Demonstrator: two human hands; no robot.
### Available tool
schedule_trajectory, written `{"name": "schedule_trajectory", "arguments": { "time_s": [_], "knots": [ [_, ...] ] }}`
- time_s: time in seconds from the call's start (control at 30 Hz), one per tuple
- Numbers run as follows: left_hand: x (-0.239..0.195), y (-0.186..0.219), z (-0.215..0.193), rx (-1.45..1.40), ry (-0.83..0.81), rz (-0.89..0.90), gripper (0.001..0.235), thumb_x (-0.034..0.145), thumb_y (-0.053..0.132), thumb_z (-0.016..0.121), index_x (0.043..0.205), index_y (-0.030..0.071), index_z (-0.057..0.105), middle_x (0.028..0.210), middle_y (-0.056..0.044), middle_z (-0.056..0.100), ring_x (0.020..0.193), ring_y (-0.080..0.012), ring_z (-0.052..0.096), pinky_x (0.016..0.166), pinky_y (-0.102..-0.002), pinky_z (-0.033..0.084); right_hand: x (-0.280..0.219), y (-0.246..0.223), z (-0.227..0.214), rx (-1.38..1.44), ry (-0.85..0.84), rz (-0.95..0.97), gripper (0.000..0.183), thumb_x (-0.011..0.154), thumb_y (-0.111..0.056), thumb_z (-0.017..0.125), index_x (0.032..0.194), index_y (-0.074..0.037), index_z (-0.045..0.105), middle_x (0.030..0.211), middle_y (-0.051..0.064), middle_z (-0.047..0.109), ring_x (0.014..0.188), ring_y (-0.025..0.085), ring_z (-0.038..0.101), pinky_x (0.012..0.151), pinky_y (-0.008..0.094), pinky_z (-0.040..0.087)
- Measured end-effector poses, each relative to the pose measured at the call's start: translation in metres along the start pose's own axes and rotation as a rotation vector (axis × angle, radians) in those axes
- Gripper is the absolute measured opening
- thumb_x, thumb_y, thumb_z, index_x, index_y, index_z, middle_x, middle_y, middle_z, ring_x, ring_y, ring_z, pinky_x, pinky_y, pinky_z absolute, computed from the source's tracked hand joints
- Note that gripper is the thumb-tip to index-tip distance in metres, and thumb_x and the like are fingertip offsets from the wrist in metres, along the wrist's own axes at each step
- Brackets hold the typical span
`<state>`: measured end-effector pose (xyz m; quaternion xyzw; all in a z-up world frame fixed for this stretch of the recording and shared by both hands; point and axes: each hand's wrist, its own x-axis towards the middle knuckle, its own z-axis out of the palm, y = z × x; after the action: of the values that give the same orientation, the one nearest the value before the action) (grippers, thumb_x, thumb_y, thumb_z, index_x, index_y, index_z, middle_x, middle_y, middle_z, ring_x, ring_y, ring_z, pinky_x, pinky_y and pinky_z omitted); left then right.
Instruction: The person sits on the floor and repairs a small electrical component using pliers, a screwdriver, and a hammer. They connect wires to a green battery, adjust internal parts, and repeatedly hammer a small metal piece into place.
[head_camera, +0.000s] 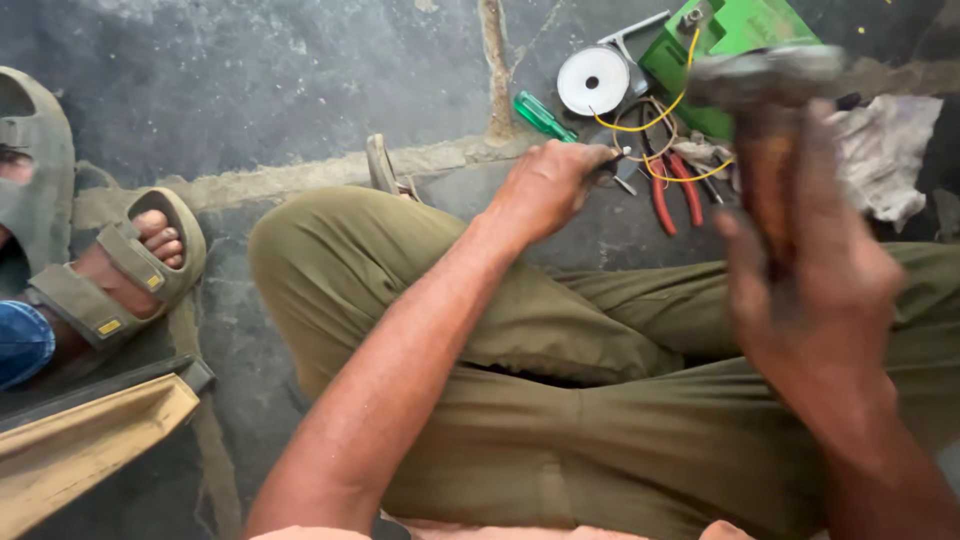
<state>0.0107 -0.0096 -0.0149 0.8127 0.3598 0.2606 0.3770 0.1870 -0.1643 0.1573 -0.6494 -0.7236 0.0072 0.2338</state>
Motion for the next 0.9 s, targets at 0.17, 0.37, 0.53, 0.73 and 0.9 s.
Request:
{"name": "schedule_trajectory", "arguments": {
  "time_s": [0.17,0.37,0.53,0.73,0.9],
  "knots": [
    [-0.002,-0.001,0.001,-0.017,-0.007,0.004,0.029,0.09,0.01,0.061,0.116,0.014,0.074,0.097,-0.019,0.074,0.09,-0.0406,0.071,0.077,-0.052,0.056,0.002,-0.008,0.005,-0.018,0.051,-0.035,0.077,0.104,-0.004,0.076,0.166,-0.005,0.031,0.139,0.03,0.063,0.117,0.04,0.072,0.092,0.04,0.059],
    [0.003,0.006,-0.008,0.006,-0.056,-0.063,0.018,0.092,0.014,0.065,0.108,0.012,0.074,0.089,-0.02,0.072,0.086,-0.0426,0.069,0.072,-0.053,0.054,0.019,-0.009,0.023,0.078,-0.105,-0.011,0.077,0.098,-0.007,0.078,0.164,-0.002,0.038,0.129,0.027,0.069,0.108,0.043,0.072,0.086,0.045,0.058],
    [-0.002,0.0,-0.002,-0.034,-0.022,0.048,0.02,0.092,0.01,0.063,0.11,0.012,0.071,0.096,-0.017,0.073,0.089,-0.0417,0.07,0.074,-0.052,0.055,-0.007,-0.004,-0.007,0.053,0.098,0.067,0.07,0.108,-0.009,0.073,0.163,-0.007,0.031,0.125,0.024,0.068,0.099,0.036,0.072,0.083,0.042,0.058],
    [0.002,0.005,-0.007,0.066,-0.073,-0.042,0.018,0.092,0.012,0.064,0.108,0.012,0.072,0.092,-0.02,0.072,0.09,-0.043,0.069,0.075,-0.054,0.053,0.007,0.0,0.033,0.089,-0.116,-0.009,0.075,0.093,-0.007,0.077,0.16,-0.009,0.043,0.117,0.025,0.07,0.094,0.042,0.07,0.078,0.045,0.055],
    [0.0,0.004,-0.004,-0.033,-0.048,-0.052,0.018,0.092,0.012,0.062,0.107,0.012,0.073,0.093,-0.021,0.072,0.09,-0.0427,0.069,0.073,-0.052,0.054,0.021,-0.018,-0.01,0.145,0.039,0.026,0.07,0.1,-0.005,0.07,0.161,-0.005,0.037,0.114,0.024,0.068,0.09,0.039,0.069,0.081,0.043,0.055]
  ]
}}
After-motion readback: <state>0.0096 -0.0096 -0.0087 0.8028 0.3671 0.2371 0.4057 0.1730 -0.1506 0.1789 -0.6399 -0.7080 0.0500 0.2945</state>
